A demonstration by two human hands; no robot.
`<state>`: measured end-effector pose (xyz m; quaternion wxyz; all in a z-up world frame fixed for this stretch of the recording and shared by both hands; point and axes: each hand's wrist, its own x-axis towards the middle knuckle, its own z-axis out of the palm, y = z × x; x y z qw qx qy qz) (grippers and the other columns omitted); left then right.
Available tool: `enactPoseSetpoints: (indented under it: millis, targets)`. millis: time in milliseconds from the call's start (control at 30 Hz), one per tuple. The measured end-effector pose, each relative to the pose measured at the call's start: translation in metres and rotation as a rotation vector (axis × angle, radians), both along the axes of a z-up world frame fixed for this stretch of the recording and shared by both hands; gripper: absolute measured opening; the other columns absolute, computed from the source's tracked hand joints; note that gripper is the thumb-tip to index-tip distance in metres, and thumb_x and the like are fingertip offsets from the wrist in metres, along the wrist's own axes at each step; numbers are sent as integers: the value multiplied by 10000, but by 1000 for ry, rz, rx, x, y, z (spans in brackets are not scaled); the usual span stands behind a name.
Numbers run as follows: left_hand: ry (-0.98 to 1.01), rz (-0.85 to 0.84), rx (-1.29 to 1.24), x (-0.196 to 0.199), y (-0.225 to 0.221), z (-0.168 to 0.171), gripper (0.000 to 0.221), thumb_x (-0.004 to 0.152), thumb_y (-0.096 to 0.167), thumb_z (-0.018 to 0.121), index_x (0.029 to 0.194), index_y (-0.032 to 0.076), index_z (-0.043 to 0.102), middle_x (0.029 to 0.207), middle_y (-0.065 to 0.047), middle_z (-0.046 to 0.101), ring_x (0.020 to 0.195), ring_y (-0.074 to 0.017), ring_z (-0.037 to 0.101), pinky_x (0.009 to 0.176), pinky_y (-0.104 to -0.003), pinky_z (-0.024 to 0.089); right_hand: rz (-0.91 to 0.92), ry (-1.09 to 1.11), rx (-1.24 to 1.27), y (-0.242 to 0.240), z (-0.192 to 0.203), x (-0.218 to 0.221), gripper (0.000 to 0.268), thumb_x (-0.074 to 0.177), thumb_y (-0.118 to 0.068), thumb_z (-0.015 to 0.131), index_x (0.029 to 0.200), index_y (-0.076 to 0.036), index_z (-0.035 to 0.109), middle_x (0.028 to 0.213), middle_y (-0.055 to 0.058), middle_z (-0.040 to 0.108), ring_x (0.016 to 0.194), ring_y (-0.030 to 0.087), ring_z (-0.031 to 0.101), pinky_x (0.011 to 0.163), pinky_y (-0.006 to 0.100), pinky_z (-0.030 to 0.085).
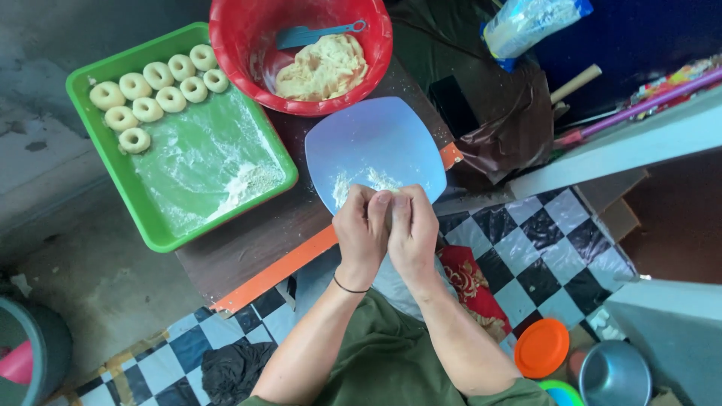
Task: Shaping dough into donut rings by hand, rolling them into balls and poking a hole in the center.
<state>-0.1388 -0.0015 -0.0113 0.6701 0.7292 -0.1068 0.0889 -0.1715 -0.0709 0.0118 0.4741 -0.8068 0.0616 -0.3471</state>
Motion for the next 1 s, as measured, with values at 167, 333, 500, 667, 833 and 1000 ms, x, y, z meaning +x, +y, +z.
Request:
enactPoseSetpoints:
  millis: [167, 333, 500, 667, 833, 1000]
  targets:
    - [-27, -34, 16, 6, 3, 0, 379, 1045, 358, 582, 745, 132, 533, 462, -66, 460, 399, -219, 522, 411, -273, 413, -135, 14, -40, -1, 0, 5, 327, 1108, -199, 464, 826, -101, 600, 608, 72, 516, 527, 274, 558, 553, 322, 481]
    - [13, -29, -21, 11, 16, 7, 378, 1050, 297, 588, 738, 86, 557, 462, -101, 477, 419, -185, 480, 399, -310, 389, -149, 57, -23, -9, -21, -7, 319, 1087, -310, 560, 840, -124, 639, 616, 69, 573, 569, 198, 602, 560, 343, 492]
    - [58, -24, -103, -5, 18, 10, 376, 1034, 266, 610, 710, 82, 560, 455, -91, 487, 424, -153, 478, 414, -283, 402, -143, 88, 4, -22, -19, -16, 320, 1060, -377, 613, 835, -158, 674, 637, 65, 623, 587, 209, 633, 595, 344, 529]
    - [74, -29, -132, -9, 13, 2, 362, 1027, 300, 628, 738, 85, 598, 479, -102, 514, 454, -148, 500, 430, -295, 415, -67, 132, 65, -36, -17, -18, 344, 1060, -396, 609, 838, -143, 681, 624, 82, 604, 608, 172, 625, 613, 347, 533]
    - [141, -148, -223, -10, 19, 14, 513, 1094, 433, 358, 854, 95, 660, 516, -115, 595, 495, -215, 630, 502, -349, 513, 56, 188, 235, -53, -12, -14, 402, 1102, -392, 505, 826, -134, 641, 599, -11, 559, 631, 52, 511, 612, 289, 523]
    - [379, -307, -67, -7, 36, 18, 211, 940, 188, 714, 1114, 71, 698, 831, -151, 687, 775, -220, 680, 724, -367, 569, 554, 335, 500, -77, -4, -14, 262, 991, -25, 638, 1244, 41, 629, 888, 87, 618, 744, 157, 645, 647, 332, 643]
